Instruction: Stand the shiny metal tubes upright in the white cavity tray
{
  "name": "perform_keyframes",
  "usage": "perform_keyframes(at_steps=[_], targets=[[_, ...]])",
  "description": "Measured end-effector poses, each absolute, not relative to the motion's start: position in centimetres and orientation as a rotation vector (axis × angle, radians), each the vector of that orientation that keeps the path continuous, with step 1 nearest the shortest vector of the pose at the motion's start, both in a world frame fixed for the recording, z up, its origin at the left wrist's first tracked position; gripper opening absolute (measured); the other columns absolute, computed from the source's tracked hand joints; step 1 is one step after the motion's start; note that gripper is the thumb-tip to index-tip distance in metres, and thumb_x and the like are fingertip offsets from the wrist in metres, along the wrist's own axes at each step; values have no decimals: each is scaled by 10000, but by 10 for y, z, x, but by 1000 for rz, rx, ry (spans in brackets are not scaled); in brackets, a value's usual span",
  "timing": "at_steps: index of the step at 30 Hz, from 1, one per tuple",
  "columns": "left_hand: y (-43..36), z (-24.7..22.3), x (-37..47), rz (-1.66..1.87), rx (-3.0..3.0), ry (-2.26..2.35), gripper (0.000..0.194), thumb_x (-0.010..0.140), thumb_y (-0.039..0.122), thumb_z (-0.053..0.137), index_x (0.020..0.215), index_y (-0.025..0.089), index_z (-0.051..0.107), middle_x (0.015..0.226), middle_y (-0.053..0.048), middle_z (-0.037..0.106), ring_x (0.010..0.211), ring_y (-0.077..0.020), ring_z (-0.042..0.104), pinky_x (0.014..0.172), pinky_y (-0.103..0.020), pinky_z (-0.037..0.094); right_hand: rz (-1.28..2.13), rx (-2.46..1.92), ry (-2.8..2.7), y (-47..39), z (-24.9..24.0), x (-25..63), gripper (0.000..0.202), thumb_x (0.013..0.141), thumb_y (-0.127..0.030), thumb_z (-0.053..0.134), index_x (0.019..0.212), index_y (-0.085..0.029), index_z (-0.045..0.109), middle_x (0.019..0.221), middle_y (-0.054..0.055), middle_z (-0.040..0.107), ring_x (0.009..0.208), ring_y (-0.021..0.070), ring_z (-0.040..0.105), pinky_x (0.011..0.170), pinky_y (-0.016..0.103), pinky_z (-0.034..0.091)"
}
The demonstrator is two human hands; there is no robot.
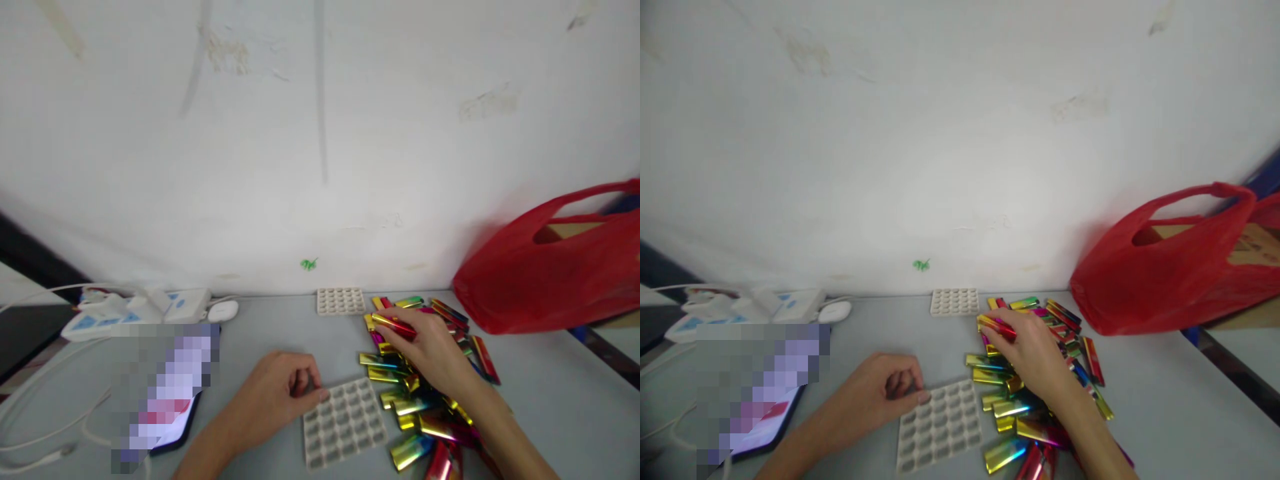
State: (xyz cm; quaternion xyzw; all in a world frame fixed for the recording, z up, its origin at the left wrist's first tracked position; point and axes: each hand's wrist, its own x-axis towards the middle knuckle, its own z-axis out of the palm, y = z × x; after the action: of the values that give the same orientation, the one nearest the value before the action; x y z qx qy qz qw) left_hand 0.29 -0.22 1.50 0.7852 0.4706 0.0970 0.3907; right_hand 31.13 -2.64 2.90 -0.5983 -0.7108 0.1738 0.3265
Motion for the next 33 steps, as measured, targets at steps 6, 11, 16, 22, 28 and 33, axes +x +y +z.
perform_keyframes(at_steps=[6,11,16,22,28,33], targets=[[-1,14,5,365,2068,1127,110,884,329,868,972,268,845,926,28,681,772,-150,611,706,-271,412,493,-1519,-1891,-29,23,300,283,1118,-417,612,1232,-260,818,1249,88,855,1137,331,799,990,442,559],[-5,11,5,402,2050,1049,207,886,317,892,1091,334,867,1120,16,727,903,-167,673,799,-278,479,561,-1560,-1801,-29,21,294,292,1091,-428,640,1262,-224,760,830,24,771,740,258,719,700,354,493],[-9,13,7,383,2043,998,155,906,267,869,1038,342,893,1045,15,738,981,-180,705,859,-277,498,615,-1559,-1647,-30,18,287,297,1065,-489,680,992,-208,746,761,16,691,696,237,630,682,354,424],[-8,12,9,421,2057,975,179,919,262,865,1061,364,900,1068,2,722,1024,-187,700,905,-283,501,560,-1530,-1672,-32,20,284,319,1121,-493,595,952,-231,660,915,52,697,848,267,642,797,381,453],[-11,15,13,408,2054,984,166,922,235,837,1042,328,906,1034,-7,729,984,-181,704,858,-275,504,541,-1524,-1701,-34,27,280,337,1165,-444,510,897,-252,577,915,39,654,890,267,622,827,379,441],[-12,12,15,378,2042,985,145,924,280,848,1050,323,906,1021,-9,738,952,-181,697,814,-266,504,496,-1525,-1719,-34,26,281,339,1162,-432,521,869,-261,529,923,43,649,926,277,624,821,374,436]])
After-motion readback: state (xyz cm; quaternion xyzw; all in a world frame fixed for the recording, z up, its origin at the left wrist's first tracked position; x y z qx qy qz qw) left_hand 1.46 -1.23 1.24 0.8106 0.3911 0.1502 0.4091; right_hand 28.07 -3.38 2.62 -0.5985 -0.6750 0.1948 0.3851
